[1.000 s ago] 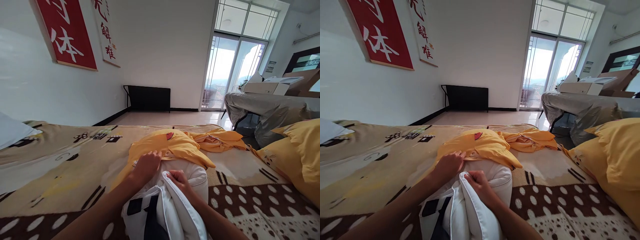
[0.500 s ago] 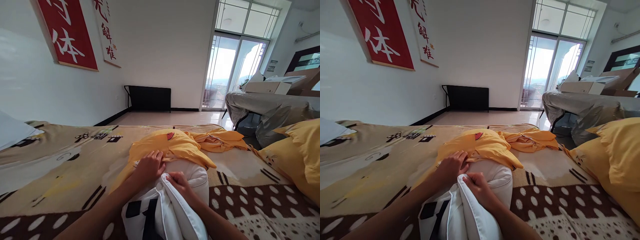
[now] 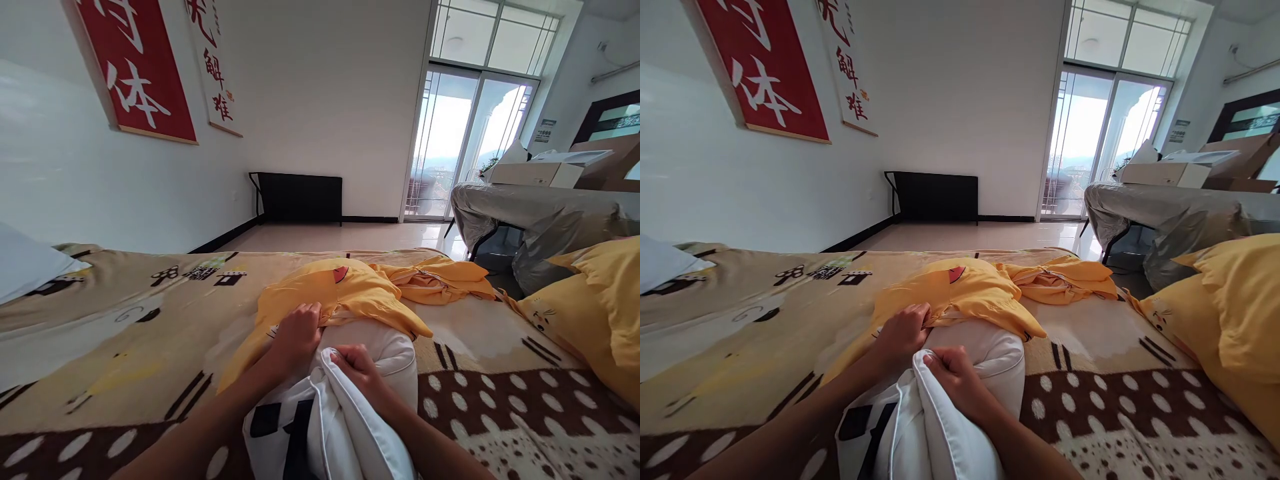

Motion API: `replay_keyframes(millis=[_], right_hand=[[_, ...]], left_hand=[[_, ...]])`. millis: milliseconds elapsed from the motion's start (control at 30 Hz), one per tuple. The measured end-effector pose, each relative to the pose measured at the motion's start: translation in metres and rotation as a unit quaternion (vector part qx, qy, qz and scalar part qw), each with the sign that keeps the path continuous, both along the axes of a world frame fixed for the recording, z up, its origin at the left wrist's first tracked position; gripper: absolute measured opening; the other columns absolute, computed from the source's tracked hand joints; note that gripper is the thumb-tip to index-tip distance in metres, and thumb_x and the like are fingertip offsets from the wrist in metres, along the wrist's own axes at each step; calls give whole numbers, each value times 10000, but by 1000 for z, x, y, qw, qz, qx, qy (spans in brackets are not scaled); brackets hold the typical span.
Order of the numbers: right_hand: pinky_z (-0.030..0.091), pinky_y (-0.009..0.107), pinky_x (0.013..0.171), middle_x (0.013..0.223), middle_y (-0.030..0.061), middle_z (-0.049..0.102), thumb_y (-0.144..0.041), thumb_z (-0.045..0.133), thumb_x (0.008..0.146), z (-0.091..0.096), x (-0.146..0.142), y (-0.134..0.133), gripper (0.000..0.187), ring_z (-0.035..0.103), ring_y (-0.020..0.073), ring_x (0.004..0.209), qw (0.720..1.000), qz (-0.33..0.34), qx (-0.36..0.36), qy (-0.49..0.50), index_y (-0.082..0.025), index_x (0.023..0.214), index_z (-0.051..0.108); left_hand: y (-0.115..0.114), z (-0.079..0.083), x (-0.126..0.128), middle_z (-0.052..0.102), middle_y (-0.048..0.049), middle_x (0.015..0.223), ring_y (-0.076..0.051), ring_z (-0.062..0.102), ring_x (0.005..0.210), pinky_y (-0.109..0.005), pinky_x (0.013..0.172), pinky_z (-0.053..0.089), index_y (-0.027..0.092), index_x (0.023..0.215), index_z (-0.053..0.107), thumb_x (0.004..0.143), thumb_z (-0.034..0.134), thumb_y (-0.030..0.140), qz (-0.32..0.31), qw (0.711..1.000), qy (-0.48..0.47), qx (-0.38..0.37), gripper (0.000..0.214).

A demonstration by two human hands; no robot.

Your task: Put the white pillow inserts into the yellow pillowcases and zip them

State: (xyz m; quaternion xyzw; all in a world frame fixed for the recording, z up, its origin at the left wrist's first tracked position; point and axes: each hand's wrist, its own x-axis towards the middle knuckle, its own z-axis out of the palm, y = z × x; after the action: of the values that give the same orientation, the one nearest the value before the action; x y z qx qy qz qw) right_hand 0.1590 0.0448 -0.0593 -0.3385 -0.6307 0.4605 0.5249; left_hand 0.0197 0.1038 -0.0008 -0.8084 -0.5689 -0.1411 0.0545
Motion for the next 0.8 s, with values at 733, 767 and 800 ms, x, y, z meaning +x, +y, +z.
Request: replay_keyframes(millis=[733,767,800], right_hand=[[245,236,504,562,-32,313,-609,524,773,11,2,-1,494,292,104,595,1000,16,3,5,-191,539,401],[259,237,507,563,-27,336,-623,541,754,9,2,1,495,307,109,601,1000,9,-2,14,-188,541,438],[274,237,513,566,-24,357,-634,556,737,8,2,3,495,318,112,606,1000,3,-7,22,-184,548,473]], left_hand=[[-4,11,15,592,-118,936,-273,579,900,-352,668,467,174,985,587,878,348,145,-27,983,122,135,263],[-6,13,15,591,-116,936,-270,572,910,-348,684,462,177,965,592,871,365,143,-28,981,121,149,248],[-9,16,14,592,-113,933,-264,567,918,-339,694,455,179,947,595,861,383,137,-30,980,117,158,232]])
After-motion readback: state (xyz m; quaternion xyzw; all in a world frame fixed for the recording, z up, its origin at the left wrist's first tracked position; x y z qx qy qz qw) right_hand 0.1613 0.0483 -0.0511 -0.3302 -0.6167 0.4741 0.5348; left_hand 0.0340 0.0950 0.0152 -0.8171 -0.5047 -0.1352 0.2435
